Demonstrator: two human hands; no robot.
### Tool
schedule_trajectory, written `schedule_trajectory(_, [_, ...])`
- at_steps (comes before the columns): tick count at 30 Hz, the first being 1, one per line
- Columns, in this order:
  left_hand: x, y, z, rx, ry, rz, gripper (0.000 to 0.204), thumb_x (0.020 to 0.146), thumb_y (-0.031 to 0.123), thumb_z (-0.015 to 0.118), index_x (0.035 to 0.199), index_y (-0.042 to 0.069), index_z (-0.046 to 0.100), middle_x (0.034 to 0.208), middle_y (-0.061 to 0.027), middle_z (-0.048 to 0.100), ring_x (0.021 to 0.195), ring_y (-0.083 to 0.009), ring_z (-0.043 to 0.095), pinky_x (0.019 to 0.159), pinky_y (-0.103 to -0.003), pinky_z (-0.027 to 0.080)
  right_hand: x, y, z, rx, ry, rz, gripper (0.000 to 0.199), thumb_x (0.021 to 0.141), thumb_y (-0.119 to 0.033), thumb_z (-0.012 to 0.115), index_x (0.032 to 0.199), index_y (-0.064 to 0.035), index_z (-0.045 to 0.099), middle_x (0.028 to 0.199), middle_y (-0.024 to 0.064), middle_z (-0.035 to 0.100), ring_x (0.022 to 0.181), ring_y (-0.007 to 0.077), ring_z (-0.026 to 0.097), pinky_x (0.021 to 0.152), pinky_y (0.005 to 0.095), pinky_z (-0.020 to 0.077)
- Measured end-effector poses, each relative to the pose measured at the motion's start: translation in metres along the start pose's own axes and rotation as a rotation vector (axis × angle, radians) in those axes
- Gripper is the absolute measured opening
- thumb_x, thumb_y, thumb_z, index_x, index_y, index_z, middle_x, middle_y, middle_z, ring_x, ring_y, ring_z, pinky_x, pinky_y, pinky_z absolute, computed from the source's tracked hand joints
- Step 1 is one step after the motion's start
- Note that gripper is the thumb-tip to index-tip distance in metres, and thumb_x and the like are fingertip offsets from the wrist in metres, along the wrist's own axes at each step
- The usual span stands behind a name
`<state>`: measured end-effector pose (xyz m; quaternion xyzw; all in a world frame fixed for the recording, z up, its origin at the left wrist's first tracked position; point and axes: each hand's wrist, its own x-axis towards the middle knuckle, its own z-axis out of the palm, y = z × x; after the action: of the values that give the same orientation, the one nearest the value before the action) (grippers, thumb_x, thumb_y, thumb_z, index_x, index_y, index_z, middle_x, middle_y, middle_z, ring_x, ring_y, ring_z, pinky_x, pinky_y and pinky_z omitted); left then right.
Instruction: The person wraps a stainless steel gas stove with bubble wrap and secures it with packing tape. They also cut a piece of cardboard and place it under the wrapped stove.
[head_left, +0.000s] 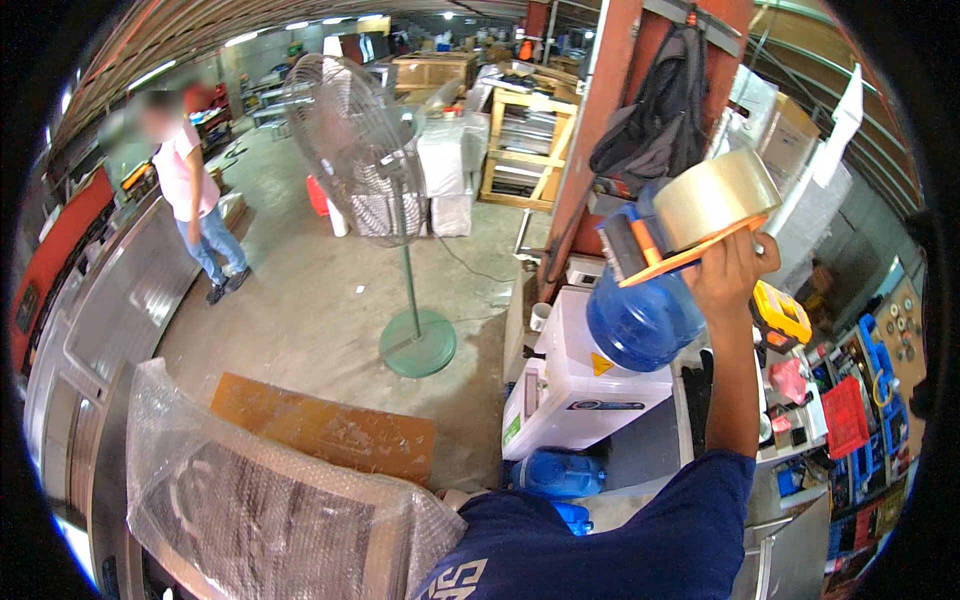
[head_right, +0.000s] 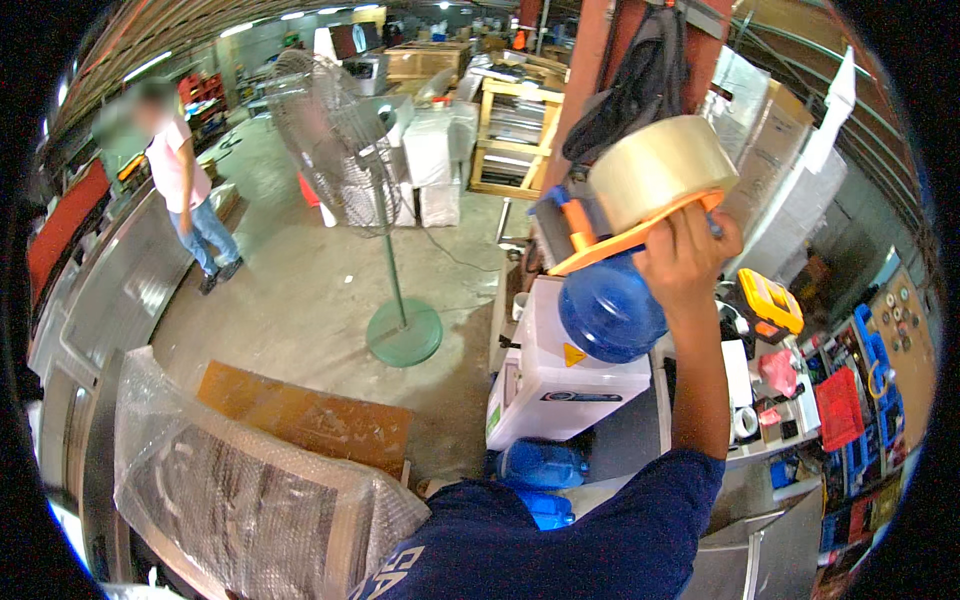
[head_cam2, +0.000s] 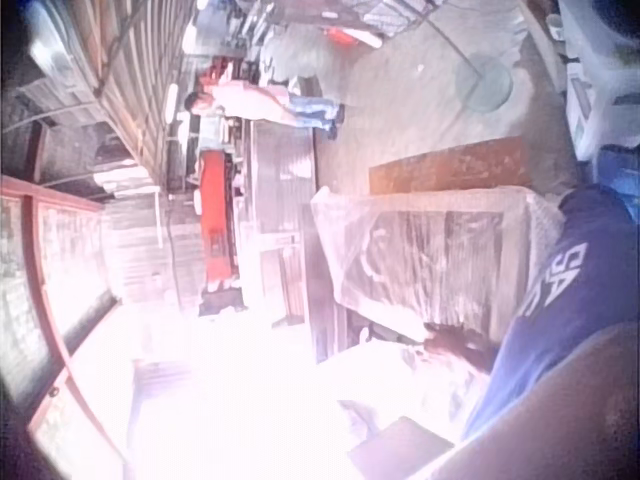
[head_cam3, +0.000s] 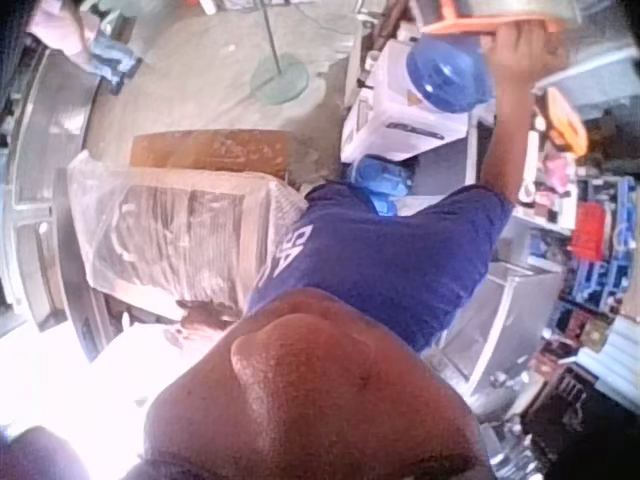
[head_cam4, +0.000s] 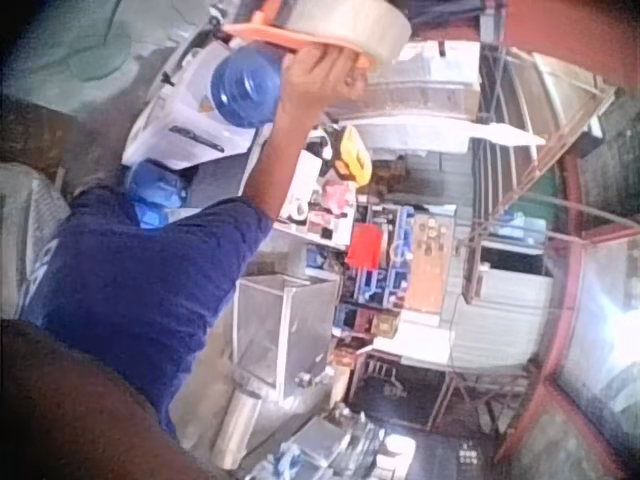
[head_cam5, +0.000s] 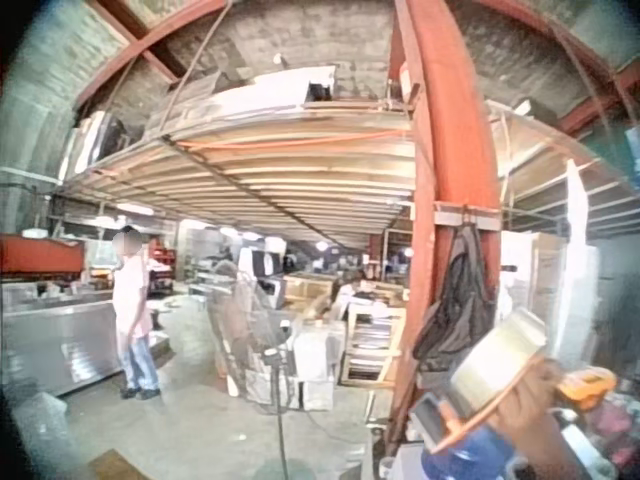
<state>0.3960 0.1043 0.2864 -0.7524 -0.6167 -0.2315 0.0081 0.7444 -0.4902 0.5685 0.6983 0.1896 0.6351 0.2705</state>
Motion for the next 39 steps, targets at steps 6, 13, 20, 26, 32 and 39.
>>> schedule_trajectory(6, [0.010, -0.023, -0.007, 0.160, 0.052, -0.137, 0.083, 0.093, 0.061, 0.059, 0.139, -0.008, 0.052, 0.136, -0.0299, 0.056, 0.122, -0.0443, 0.056, 0.105, -0.050, 0.045, 0.041, -0.090, 0.033, 0.286, 0.216, -0.080, 0.022, 0.085, -0.023, 0.072, 0.092, -0.0078, 0.058, 0.096, 0.0101, 0.072, 0.098, 0.0234, 0.069, 0.082, 0.0408, 0.0353])
schedule_trajectory(13, [0.008, -0.037, -0.007, 0.088, 0.021, -0.225, 0.065, 0.092, 0.046, 0.069, 0.124, -0.009, 0.064, 0.143, -0.0278, 0.053, 0.135, -0.0428, 0.048, 0.108, -0.050, 0.044, 0.098, -0.216, 0.075, 0.934, 0.214, -0.224, 0.064, 0.078, -0.050, 0.081, 0.115, -0.0019, 0.060, 0.120, 0.0232, 0.060, 0.105, 0.0456, 0.054, 0.089, 0.0569, 0.0415])
schedule_trajectory(20, [0.012, -0.015, -0.017, -0.048, -0.007, -0.274, 0.084, 0.087, 0.047, 0.074, 0.144, -0.006, 0.044, 0.134, -0.0266, 0.055, 0.126, -0.0413, 0.053, 0.105, -0.048, 0.046, 0.192, -0.383, -0.033, 2.631, -0.926, -0.443, 0.065, 0.087, -0.035, 0.078, 0.132, 0.0017, 0.050, 0.109, 0.0116, 0.065, 0.092, 0.0229, 0.069, 0.082, 0.0365, 0.0581])
schedule_trajectory(26, [0.000, -0.031, -0.003, -0.053, 0.147, -0.276, 0.093, 0.082, 0.055, 0.074, 0.142, -0.010, 0.044, 0.131, -0.0207, 0.055, 0.128, -0.0345, 0.048, 0.112, -0.046, 0.035, 0.320, -0.500, -0.283, 2.450, -1.046, -1.494, 0.056, 0.089, -0.046, 0.074, 0.117, 0.0011, 0.061, 0.092, 0.0038, 0.067, 0.073, 0.0098, 0.063, 0.067, 0.0248, 0.0505])
schedule_trajectory(32, [0.002, -0.015, 0.000, -0.133, 0.154, -0.267, 0.096, 0.080, 0.052, 0.076, 0.144, -0.011, 0.043, 0.139, -0.0228, 0.050, 0.132, -0.0353, 0.044, 0.115, -0.046, 0.031, 0.356, -0.638, -0.520, 1.884, -1.696, -1.663, 0.048, 0.092, -0.044, 0.071, 0.102, 0.0027, 0.066, 0.087, 0.0147, 0.073, 0.064, 0.0166, 0.072, 0.058, 0.0263, 0.0606])
schedule_trajectory(39, [0.007, -0.018, 0.006, -0.047, 0.111, -0.326, 0.090, 0.082, 0.048, 0.075, 0.144, -0.010, 0.044, 0.142, -0.0213, 0.048, 0.135, -0.0337, 0.042, 0.118, -0.045, 0.026, 0.344, -0.691, -0.628, 1.465, -1.594, -1.722, 0.044, 0.090, -0.044, 0.072, 0.102, -0.0027, 0.068, 0.090, 0.0101, 0.073, 0.068, 0.0151, 0.072, 0.061, 0.0286, 0.0628])
